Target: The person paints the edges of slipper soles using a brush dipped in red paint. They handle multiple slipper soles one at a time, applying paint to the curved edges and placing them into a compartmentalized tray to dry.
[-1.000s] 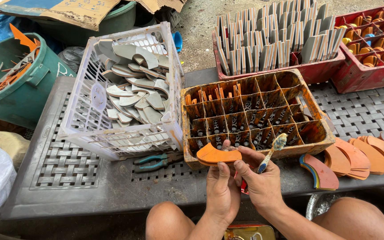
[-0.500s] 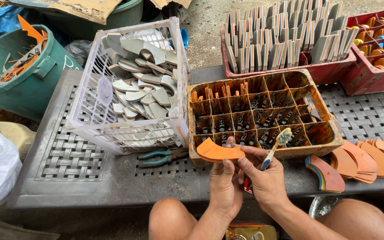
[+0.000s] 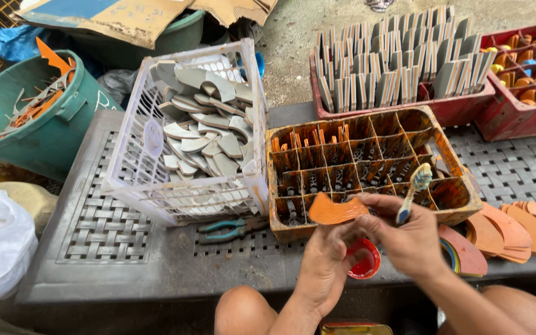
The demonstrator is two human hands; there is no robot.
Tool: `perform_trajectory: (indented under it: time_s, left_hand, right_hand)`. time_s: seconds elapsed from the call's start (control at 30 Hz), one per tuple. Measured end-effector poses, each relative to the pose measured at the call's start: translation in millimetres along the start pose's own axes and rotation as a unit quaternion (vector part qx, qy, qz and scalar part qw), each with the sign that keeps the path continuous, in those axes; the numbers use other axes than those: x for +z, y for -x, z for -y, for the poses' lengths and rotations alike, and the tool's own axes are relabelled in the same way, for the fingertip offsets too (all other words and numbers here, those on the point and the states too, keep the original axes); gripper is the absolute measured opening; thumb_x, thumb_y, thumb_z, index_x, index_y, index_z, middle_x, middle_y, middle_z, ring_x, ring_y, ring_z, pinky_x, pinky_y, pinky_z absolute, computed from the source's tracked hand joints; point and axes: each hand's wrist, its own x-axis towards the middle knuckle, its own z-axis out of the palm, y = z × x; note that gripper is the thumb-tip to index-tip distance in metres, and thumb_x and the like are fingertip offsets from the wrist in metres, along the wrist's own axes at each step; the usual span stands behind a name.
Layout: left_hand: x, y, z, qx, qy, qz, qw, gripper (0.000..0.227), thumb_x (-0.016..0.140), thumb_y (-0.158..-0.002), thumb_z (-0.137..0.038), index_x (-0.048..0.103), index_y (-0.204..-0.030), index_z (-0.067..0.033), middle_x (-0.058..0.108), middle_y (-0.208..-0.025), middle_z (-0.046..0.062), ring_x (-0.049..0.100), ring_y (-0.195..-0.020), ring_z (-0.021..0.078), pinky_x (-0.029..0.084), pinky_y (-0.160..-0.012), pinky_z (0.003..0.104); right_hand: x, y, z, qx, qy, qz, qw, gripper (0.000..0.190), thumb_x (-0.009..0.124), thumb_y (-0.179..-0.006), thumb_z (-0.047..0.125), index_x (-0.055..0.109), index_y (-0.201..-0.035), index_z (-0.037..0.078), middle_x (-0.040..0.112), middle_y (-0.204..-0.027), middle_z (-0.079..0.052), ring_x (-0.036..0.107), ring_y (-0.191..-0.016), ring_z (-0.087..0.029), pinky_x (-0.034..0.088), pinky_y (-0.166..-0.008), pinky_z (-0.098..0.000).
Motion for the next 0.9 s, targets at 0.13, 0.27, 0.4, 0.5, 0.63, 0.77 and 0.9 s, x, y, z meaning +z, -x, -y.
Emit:
perform_trajectory:
  time_s: [0.13, 0.27, 0.4, 0.5, 0.63, 0.77, 0.9]
  left_hand:
    - [-7, -1, -11, -0.065, -0.019, -0.062, 0.996, 0.064, 0.081, -0.083, -0.028, 0.054, -0.136, -0.0060, 0.062, -0.131, 0.006, 0.064, -0.117, 0.0201, 0.056, -0.094, 0.034]
    - [-26, -1, -16, -0.087, -0.077, -0.063, 0.991, 0.041, 0.077, -0.092, -0.021, 0.058, -0.123, -0.0022, 0.065, -0.128, 0.010, 0.066, -0.111, 0.0186, 0.056, -0.090, 0.031]
    - [-39, -6, -11, -0.081, -0.081, -0.032, 0.993, 0.030, 0.075, -0.096, -0.019, 0.059, -0.113, -0.0009, 0.068, -0.121, 0.015, 0.068, -0.101, 0.0192, 0.057, -0.085, 0.031]
    - [-48, -7, -9, -0.101, -0.143, -0.011, 0.985, 0.033, 0.076, -0.095, -0.025, 0.060, -0.110, -0.0006, 0.071, -0.117, 0.015, 0.071, -0.097, 0.0191, 0.058, -0.083, 0.031]
    - [-55, -5, -2, -0.138, -0.140, -0.013, 0.981, 0.034, 0.076, -0.097, -0.027, 0.061, -0.112, -0.0006, 0.072, -0.114, 0.015, 0.071, -0.095, 0.0187, 0.059, -0.084, 0.031]
    - [-63, -4, 2, -0.170, -0.142, -0.012, 0.975, 0.031, 0.074, -0.098, -0.025, 0.061, -0.113, -0.0009, 0.072, -0.113, 0.016, 0.072, -0.096, 0.0200, 0.058, -0.083, 0.032]
    - [-69, -2, 6, -0.165, -0.142, 0.003, 0.976, 0.027, 0.074, -0.099, -0.021, 0.060, -0.111, -0.0017, 0.072, -0.114, 0.017, 0.072, -0.096, 0.0216, 0.058, -0.082, 0.032]
  right_hand:
    - [-32, -51, 44, -0.118, 0.260, 0.037, 0.958, 0.029, 0.078, -0.083, 0.020, 0.079, -0.111, 0.016, 0.079, -0.109, -0.001, 0.071, -0.072, -0.004, 0.059, -0.061, -0.0228]
    - [-50, -129, 82, 0.048, 0.427, 0.025, 0.903, 0.028, 0.074, -0.092, 0.028, 0.080, -0.118, 0.020, 0.066, -0.065, -0.009, 0.047, -0.052, -0.015, 0.033, -0.048, -0.0339]
    - [-44, -188, 84, 0.034, 0.457, 0.062, 0.886, 0.027, 0.075, -0.093, 0.029, 0.078, -0.116, 0.016, 0.055, -0.059, -0.004, 0.045, -0.050, -0.013, 0.033, -0.048, -0.0364]
    - [-40, -215, 68, 0.054, 0.480, 0.090, 0.871, 0.027, 0.075, -0.092, 0.029, 0.079, -0.115, 0.017, 0.058, -0.061, -0.006, 0.045, -0.052, -0.014, 0.036, -0.051, -0.0371]
    - [-41, -242, 45, 0.054, 0.509, 0.132, 0.849, 0.027, 0.077, -0.090, 0.028, 0.080, -0.113, 0.016, 0.071, -0.069, -0.007, 0.057, -0.058, -0.016, 0.047, -0.058, -0.0381]
    - [-42, -263, 25, 0.082, 0.572, 0.171, 0.798, 0.032, 0.081, -0.090, 0.031, 0.079, -0.119, 0.017, 0.076, -0.079, -0.019, 0.067, -0.070, -0.027, 0.054, -0.071, -0.0448]
    - [-36, -272, 11, 0.017, 0.597, 0.217, 0.772, 0.029, 0.081, -0.087, 0.026, 0.080, -0.112, 0.012, 0.079, -0.096, -0.014, 0.074, -0.090, -0.029, 0.057, -0.084, -0.0446]
